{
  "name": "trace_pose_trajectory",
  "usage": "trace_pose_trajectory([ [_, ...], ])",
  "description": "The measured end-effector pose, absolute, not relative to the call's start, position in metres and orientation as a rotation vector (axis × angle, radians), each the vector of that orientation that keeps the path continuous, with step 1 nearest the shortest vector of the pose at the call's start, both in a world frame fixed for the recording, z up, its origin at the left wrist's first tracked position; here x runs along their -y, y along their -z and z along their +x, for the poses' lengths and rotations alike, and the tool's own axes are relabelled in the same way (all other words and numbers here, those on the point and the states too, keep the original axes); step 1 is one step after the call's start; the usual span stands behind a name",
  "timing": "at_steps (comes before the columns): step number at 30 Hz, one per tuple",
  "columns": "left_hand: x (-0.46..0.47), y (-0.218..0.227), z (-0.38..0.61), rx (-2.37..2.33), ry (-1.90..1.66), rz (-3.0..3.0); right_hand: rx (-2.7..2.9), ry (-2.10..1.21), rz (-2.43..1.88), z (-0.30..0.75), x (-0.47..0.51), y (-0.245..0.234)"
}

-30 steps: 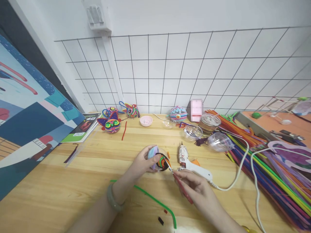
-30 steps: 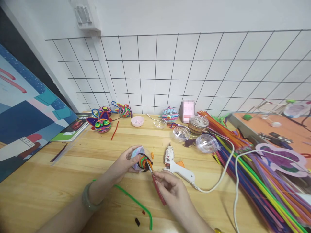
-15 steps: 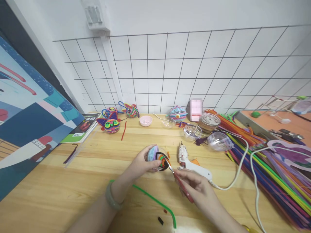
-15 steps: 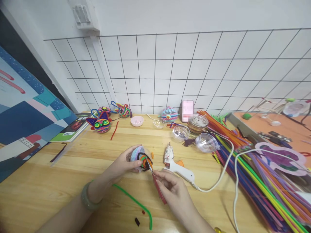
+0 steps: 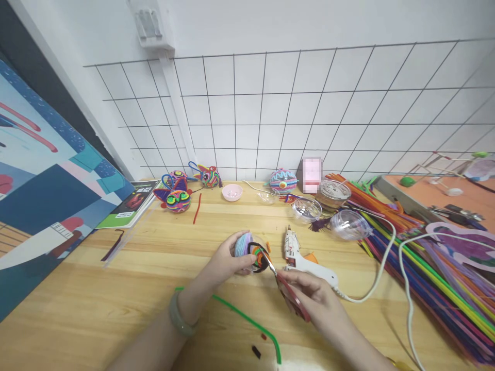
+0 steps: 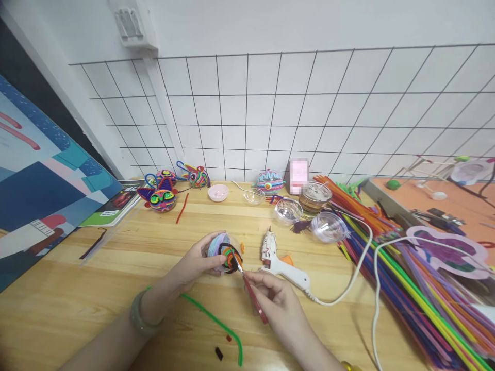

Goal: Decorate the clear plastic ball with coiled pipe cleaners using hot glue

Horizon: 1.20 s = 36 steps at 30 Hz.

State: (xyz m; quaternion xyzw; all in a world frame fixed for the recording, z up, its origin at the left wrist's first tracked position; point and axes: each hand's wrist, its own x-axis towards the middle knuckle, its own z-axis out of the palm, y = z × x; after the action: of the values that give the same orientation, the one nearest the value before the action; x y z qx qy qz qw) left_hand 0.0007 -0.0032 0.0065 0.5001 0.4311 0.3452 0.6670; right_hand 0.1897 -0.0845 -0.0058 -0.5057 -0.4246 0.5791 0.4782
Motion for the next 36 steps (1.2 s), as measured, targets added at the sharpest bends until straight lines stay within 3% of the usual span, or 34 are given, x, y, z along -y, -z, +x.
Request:
trace_pose_trajectory([
  [36,0.000,-0.005,0.001,-0.968,-0.885,1.141,0.923,-1.518,-1.129,0.194,0.083,0.017],
])
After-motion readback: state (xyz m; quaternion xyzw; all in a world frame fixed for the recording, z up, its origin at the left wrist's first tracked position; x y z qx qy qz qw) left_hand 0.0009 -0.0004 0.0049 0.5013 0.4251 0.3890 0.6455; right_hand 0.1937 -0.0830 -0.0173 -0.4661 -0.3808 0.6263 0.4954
